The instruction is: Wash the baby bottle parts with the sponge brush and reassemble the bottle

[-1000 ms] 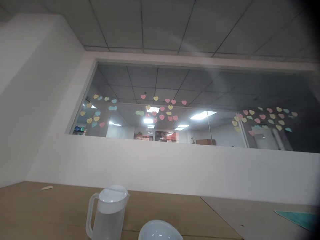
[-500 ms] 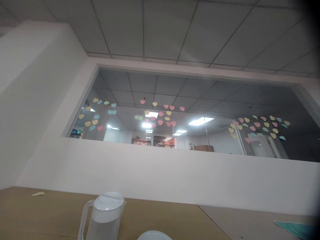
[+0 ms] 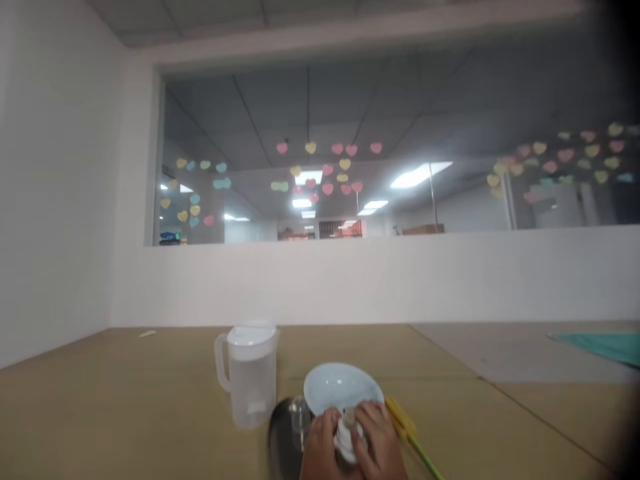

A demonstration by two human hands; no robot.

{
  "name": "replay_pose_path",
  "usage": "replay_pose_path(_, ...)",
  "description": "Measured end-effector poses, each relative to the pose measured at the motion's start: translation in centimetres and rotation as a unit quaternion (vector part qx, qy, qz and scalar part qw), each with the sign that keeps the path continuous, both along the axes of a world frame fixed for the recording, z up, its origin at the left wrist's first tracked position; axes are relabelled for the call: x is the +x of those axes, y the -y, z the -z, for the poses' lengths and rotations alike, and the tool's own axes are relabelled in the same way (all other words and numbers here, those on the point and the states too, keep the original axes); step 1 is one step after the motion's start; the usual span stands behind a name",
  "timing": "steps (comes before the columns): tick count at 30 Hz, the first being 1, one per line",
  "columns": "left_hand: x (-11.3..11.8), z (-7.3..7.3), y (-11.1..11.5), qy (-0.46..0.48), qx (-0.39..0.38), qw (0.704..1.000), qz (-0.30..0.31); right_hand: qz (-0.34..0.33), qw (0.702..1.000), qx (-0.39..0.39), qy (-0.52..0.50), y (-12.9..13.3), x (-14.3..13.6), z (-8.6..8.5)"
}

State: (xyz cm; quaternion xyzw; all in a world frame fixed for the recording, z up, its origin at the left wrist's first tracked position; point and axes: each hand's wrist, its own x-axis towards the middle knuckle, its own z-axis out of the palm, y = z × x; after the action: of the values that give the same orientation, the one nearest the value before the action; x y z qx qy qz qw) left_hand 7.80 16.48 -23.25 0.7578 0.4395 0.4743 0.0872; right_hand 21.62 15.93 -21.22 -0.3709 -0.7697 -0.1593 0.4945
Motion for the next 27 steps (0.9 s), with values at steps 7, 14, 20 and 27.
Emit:
replay_pose_path(7,-0.5,-1.6,0.4,0.051,-0.026,0.996,0.071,-0.048,0.995,-0.050,-0.074,0.5,-0.7,-1.3)
replay_pose_path(14,-0.7,-1.7,0.3,0.045,-0.048,0.995,0.071,-0.019,0.995,-0.040,-0.093,0.6,-0.9,-1.7)
replay_pose_path(20,-0.7,-1.6,0.3,0.038,-0.052,0.996,0.055,0.007,0.998,0.051,-0.026,0.7,-0.2,-1.6)
replay_pose_path(27,-0.8,-2.1,0.1,0.014,-0.029,0.993,0.110,-0.042,0.993,-0.034,-0.102,0.6,-0.3,-1.6)
